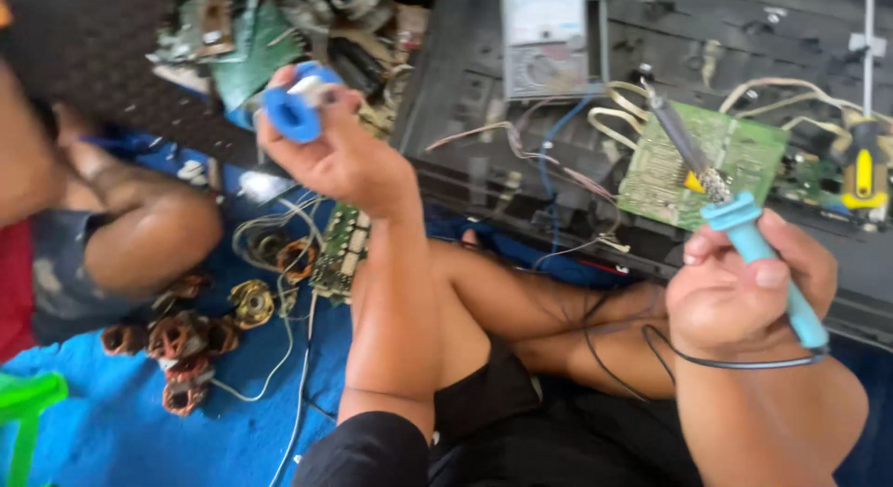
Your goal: Soldering components on a circuit board inside a television
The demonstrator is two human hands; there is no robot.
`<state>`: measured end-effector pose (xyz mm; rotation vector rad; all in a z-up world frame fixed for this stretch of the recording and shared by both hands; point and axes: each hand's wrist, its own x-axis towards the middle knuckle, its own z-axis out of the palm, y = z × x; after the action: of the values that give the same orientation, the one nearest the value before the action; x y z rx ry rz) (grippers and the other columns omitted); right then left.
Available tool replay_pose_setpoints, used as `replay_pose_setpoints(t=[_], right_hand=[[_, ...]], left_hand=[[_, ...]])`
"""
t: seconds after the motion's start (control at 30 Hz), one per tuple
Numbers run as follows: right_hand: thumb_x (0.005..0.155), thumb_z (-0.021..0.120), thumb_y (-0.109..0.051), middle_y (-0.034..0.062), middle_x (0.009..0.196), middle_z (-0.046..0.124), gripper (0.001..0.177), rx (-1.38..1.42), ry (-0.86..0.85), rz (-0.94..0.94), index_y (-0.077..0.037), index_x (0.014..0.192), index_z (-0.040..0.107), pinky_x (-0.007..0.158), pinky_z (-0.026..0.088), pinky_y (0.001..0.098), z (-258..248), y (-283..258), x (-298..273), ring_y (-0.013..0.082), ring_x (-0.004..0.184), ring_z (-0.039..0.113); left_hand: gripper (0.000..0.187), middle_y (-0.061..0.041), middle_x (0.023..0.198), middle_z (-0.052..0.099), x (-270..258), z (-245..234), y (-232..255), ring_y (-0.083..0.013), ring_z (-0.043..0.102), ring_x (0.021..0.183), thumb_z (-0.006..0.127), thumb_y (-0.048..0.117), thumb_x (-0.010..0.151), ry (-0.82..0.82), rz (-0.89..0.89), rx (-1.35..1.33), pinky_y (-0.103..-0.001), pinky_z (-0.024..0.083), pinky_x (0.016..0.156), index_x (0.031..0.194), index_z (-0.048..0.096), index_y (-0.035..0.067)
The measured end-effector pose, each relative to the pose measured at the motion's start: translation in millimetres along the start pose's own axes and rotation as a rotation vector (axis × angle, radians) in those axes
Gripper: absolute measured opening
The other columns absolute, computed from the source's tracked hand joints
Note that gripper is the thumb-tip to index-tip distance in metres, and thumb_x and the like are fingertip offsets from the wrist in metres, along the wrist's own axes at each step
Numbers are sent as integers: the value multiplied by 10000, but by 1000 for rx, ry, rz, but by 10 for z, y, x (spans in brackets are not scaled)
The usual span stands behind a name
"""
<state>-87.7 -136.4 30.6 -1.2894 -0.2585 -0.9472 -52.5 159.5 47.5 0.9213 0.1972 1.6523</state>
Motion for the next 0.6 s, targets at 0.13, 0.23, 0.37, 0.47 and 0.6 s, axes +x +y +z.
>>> replay_pose_setpoints(t=[0.13, 0.23, 0.37, 0.47, 0.6], right_hand=[[1070, 587, -379, 237, 907, 492, 394, 193, 111, -168, 9, 1131, 547, 458, 412, 389, 826, -96, -218, 314, 605, 484], [1028, 689, -52, 289, 872, 693, 201, 73, -565, -45, 129, 1113, 715, 544, 606, 372, 1163, -48, -333, 351, 711, 740], [1036, 608, -64, 315, 829, 696, 239, 83, -491, -110, 154, 1101, 682, 546, 582, 327, 1134, -261, -291, 280, 659, 695], [1034, 561, -40, 314, 735, 635, 231, 51, -476, -77, 155, 1126, 644, 506, 537, 335, 676, -330, -304, 277, 562, 631], [1073, 498, -104, 266, 860, 590, 237, -43, -410, 63, -35, 1276, 600, 816, 566, 400, -6, -568, -452, 305, 775, 613]], left_hand=[[295, -120, 1274, 651, 400, -424, -157, -175, 580, 731, 638, -8, 988, 170, 47, -101, -309, 521, 704, 1266, 551, 39], [393, -171, 1285, 619, 424, -541, -292, -133, 605, 781, 685, -63, 973, 223, 120, -47, -221, 531, 709, 1318, 514, 16], [446, -181, 1251, 629, 290, -456, -376, -157, 624, 848, 714, -70, 935, 136, 38, -52, -239, 556, 704, 1322, 505, 6], [434, -197, 1216, 649, 79, -395, -439, -181, 641, 806, 746, -71, 909, -7, 9, -78, -282, 559, 688, 1285, 542, 0], [338, -84, 1170, 630, -54, -107, -10, -206, 615, 1068, 734, 79, 884, -268, -139, -98, -344, 523, 955, 1198, 613, 104]])
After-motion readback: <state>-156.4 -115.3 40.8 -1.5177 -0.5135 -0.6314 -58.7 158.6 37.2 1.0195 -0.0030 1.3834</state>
